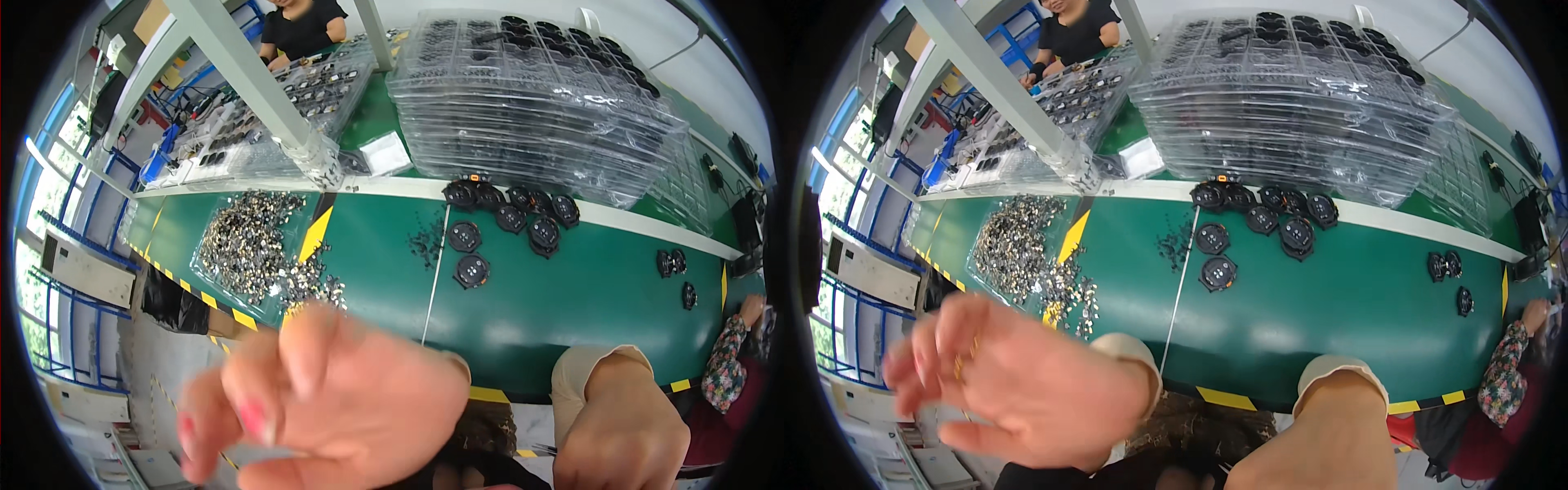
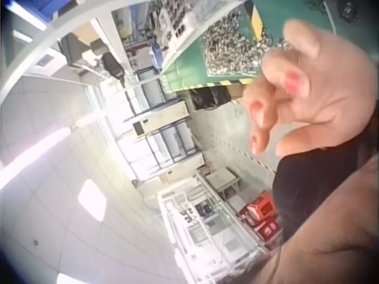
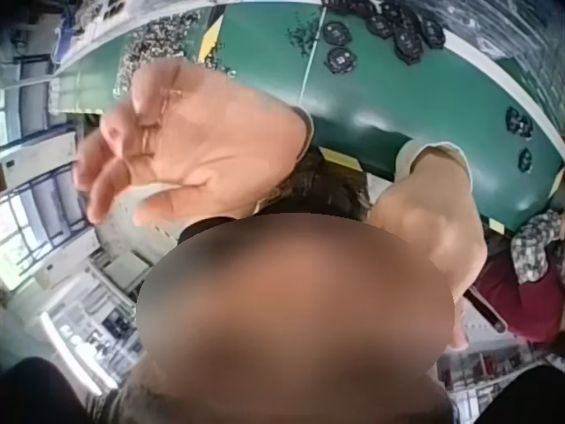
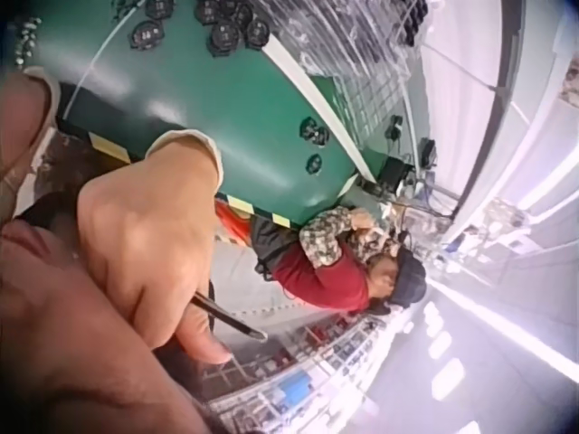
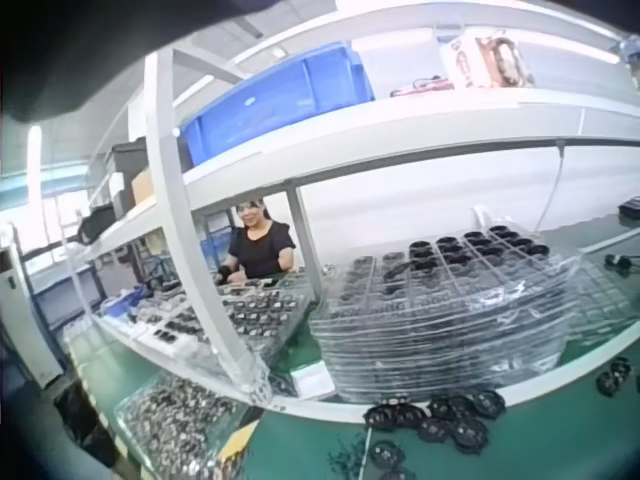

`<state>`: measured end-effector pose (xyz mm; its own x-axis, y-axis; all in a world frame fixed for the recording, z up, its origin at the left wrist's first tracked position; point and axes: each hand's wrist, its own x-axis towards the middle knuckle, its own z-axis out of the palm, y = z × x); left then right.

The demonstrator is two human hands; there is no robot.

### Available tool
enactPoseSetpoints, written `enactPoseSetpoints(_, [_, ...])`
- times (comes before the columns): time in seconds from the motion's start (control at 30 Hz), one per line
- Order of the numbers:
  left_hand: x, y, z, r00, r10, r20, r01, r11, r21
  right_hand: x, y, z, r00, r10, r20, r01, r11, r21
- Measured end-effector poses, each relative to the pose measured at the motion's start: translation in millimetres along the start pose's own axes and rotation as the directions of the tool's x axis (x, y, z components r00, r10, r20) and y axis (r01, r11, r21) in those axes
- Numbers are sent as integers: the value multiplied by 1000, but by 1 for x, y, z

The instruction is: Assembling small electronic components onto bases using tweezers at a factory workstation.

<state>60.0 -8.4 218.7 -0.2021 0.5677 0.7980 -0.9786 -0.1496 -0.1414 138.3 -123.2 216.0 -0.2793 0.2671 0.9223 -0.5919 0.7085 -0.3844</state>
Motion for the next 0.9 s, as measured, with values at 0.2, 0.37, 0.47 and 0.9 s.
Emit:
enactPoseSetpoints(0.2, [-26,-38,-25,818,-508,271,435,853,289,-18,-36,14,998,-41,-43,36,994,-104])
enactPoseSetpoints(0.37, [-60,-83,-87,234,-835,499,-180,467,866,-20,-43,25,997,-77,-23,75,992,-97])
enactPoseSetpoints(0.47, [-90,-99,-145,34,-940,340,-331,310,891,-20,-45,26,994,-107,-6,106,991,-78])
enactPoseSetpoints(0.9, [-132,-135,-174,167,-919,357,-330,289,899,-28,-69,40,979,-201,12,202,977,-66])
